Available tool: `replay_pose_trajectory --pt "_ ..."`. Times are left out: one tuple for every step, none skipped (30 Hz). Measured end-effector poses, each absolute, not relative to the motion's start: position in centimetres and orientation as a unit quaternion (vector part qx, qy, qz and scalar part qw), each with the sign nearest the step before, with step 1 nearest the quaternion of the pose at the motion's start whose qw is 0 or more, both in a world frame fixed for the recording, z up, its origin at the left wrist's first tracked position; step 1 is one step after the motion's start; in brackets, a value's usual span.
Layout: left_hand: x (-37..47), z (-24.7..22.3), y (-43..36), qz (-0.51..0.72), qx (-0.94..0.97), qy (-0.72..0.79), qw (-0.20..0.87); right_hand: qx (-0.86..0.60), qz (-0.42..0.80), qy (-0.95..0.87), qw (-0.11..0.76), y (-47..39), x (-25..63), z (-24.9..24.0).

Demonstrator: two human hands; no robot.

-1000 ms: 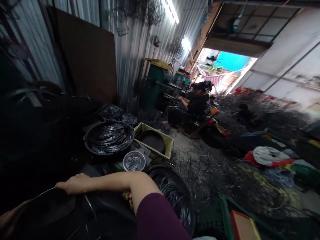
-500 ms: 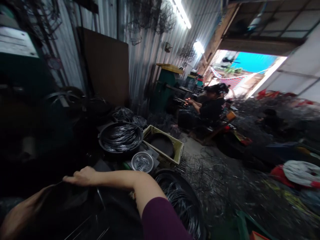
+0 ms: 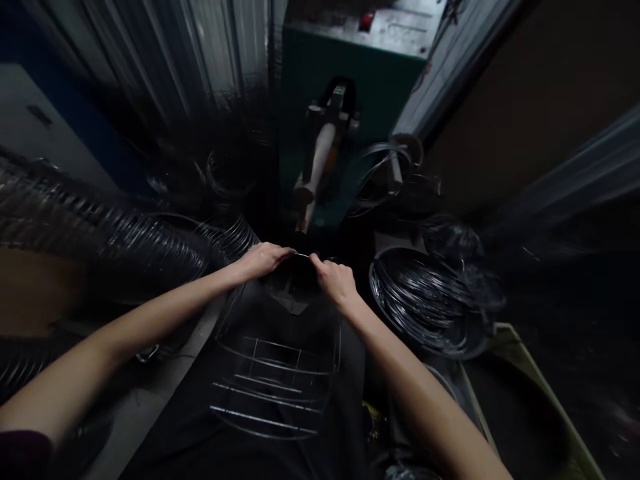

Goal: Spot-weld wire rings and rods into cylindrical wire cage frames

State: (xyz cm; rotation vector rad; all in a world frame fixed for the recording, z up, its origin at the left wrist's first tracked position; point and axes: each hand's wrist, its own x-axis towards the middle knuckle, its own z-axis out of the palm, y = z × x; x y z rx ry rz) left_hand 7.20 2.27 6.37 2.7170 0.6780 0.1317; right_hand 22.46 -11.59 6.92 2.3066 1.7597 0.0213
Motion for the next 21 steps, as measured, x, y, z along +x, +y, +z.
replay_pose_trajectory --pt "7.2 6.7 2.4 0.036 0.958 0.234 0.161 0.788 0.004 0.603 0.119 -11.3 22.4 7.1" --pt "7.1 7.0 2.6 0.023 0.962 0.228 0.15 0.789 0.001 0.604 0.118 -11.1 22.4 7.2" --pt "7.1 7.2 2.8 0.01 0.966 0.222 0.136 0.789 0.001 0.604 0.114 -10.8 22.4 7.3" --pt "7.2 7.5 3.0 -0.002 0.968 0.221 0.118 0.789 0.0 0.604 0.11 -10.6 22.4 7.4" --pt "7.2 7.7 3.2 -0.011 0.97 0.222 0.099 0.789 -0.002 0.605 0.107 -10.3 22.4 7.5" --pt "7.3 7.8 3.5 -0.017 0.971 0.225 0.081 0.789 -0.005 0.606 0.103 -10.0 22.5 7.6" --pt "7.4 8.0 3.8 -0.019 0.971 0.227 0.067 0.788 -0.008 0.607 0.1 -9.7 22.5 7.7" --pt "7.5 8.0 4.1 -0.018 0.971 0.23 0.055 0.788 -0.01 0.608 0.097 -9.4 22.6 7.8" --pt "7.6 8.0 4.4 -0.017 0.972 0.232 0.045 0.787 -0.012 0.61 0.095 -9.1 22.8 7.9" --pt "7.7 8.0 4.6 -0.014 0.971 0.235 0.038 0.786 -0.012 0.611 0.092 -8.8 22.9 8.0" --pt "7.8 7.9 4.9 -0.01 0.97 0.239 0.033 0.786 -0.011 0.612 0.088 -8.5 23.1 8.0" --pt "7.9 7.8 5.2 -0.005 0.969 0.244 0.03 0.785 -0.009 0.613 0.084 -8.1 23.3 8.0" --pt "8.0 7.7 5.4 0.002 0.968 0.248 0.028 0.786 -0.007 0.613 0.08 -7.8 23.6 8.0" --pt "8.1 7.7 5.7 0.007 0.967 0.252 0.027 0.787 -0.005 0.612 0.074 -7.6 23.8 8.0" --pt "8.3 7.6 5.9 0.013 0.967 0.254 0.027 0.789 -0.002 0.611 0.069 -7.3 24.0 8.0" --pt "8.4 7.5 6.2 0.018 0.966 0.256 0.026 0.791 0.001 0.609 0.064 -7.0 24.2 8.0" --pt "8.5 7.5 6.4 0.022 0.966 0.257 0.026 0.792 0.005 0.607 0.059 -6.8 24.4 8.0" --pt "8.6 7.5 6.6 0.025 0.965 0.258 0.025 0.794 0.008 0.605 0.056 -6.6 24.5 8.1" --pt "8.7 7.5 6.8 0.027 0.965 0.259 0.025 0.795 0.011 0.604 0.054 -6.5 24.7 8.1" --pt "8.8 7.6 7.0 0.029 0.965 0.26 0.024 0.797 0.012 0.602 0.053 -6.3 24.8 8.2" --pt "8.9 7.6 7.2 0.032 0.965 0.259 0.024 0.798 0.013 0.6 0.053 -6.2 24.8 8.3"
